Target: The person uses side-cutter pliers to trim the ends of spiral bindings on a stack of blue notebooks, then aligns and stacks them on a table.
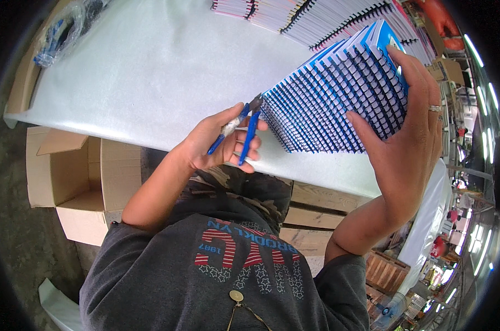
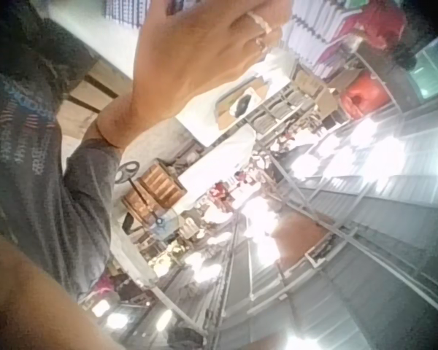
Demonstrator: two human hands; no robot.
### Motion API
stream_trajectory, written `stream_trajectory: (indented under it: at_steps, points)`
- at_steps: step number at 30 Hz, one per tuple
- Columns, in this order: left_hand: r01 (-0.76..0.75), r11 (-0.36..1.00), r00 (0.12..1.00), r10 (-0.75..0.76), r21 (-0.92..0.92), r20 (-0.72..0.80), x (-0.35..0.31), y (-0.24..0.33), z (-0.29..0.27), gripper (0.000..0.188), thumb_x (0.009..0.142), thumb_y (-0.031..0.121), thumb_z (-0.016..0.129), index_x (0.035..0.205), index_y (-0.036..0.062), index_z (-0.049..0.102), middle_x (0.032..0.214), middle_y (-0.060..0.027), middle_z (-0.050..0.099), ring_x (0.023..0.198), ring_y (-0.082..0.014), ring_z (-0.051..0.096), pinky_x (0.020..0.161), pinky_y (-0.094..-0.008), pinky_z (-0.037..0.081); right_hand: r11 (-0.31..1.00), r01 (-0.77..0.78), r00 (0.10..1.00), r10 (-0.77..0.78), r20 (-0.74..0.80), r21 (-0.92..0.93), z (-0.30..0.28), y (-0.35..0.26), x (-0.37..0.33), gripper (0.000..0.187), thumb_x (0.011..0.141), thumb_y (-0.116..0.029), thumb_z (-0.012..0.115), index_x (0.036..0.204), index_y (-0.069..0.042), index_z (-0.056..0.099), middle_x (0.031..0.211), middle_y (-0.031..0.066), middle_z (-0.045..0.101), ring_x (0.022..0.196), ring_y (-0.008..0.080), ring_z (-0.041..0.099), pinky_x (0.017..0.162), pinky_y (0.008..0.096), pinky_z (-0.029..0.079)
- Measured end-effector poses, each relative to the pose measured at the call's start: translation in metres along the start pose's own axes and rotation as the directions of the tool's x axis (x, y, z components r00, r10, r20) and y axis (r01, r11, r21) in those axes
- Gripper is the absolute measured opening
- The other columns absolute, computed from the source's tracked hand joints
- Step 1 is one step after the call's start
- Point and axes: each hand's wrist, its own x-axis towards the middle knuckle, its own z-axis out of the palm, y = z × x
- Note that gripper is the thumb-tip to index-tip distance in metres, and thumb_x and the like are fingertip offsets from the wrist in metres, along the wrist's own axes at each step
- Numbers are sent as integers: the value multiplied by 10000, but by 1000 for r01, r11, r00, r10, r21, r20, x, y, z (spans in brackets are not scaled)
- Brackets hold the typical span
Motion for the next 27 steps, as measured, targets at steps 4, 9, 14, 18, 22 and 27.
stream_trajectory:
  at_steps: [4, 9, 14, 18, 22, 27]
  points:
    - [21, 420, 897, 393, 907, -203, -2, -5, 10, 552, 958, 498, 273, 1086, 25, 528, 661, -27, 460, 566, -126, 492, 605, -296, 512, 1000, 12, 1000, -12, -7, -14, 1, 1, 0, 823, 556, -287, 812, 1286, -247, 433, 1256, 5, 530, 1129, 221, 538, 937, 391, 460]
    - [-98, 894, 975, 175, 438, -139, -6, -2, 10, 570, 950, 506, 276, 1133, 26, 522, 745, -80, 550, 681, -186, 582, 634, -327, 519, 1000, 6, 1000, -6, 5, 0, 0, 0, 0, 829, 548, -270, 821, 1281, -248, 435, 1252, 17, 534, 1118, 233, 545, 934, 396, 467]
    - [18, 1000, 996, -17, -12, 91, 4, 1, -11, 650, 933, 542, 257, 1181, -11, 491, 826, -142, 565, 790, -285, 624, 671, -440, 551, 1000, 9, 1000, -9, -7, -3, 0, 0, 1, 828, 544, -275, 825, 1277, -252, 441, 1245, 23, 540, 1120, 236, 546, 936, 393, 468]
    - [3, 997, 976, 12, -71, 218, 3, 1, -13, 646, 937, 534, 251, 1177, -16, 491, 832, -146, 564, 785, -282, 623, 651, -452, 557, 1000, 9, 1000, -9, -7, -20, 2, 1, 0, 823, 551, -288, 824, 1280, -259, 442, 1249, 22, 538, 1124, 235, 544, 942, 397, 466]
    - [-7, 991, 999, 0, 132, 51, 0, 2, -10, 629, 942, 534, 270, 1168, -7, 498, 799, -128, 561, 758, -256, 606, 602, -395, 539, 999, 21, 1000, -21, -2, -31, 1, 2, 0, 822, 559, -292, 823, 1283, -256, 438, 1251, 26, 537, 1127, 239, 542, 940, 397, 468]
    - [89, 169, 826, 538, 982, -168, 2, -10, 12, 592, 944, 520, 303, 1169, 12, 508, 820, -105, 576, 797, -228, 589, 751, -386, 498, 999, 47, 999, -48, -7, -14, 2, 3, 0, 831, 568, -300, 821, 1295, -249, 422, 1253, 42, 536, 1124, 251, 544, 936, 398, 470]
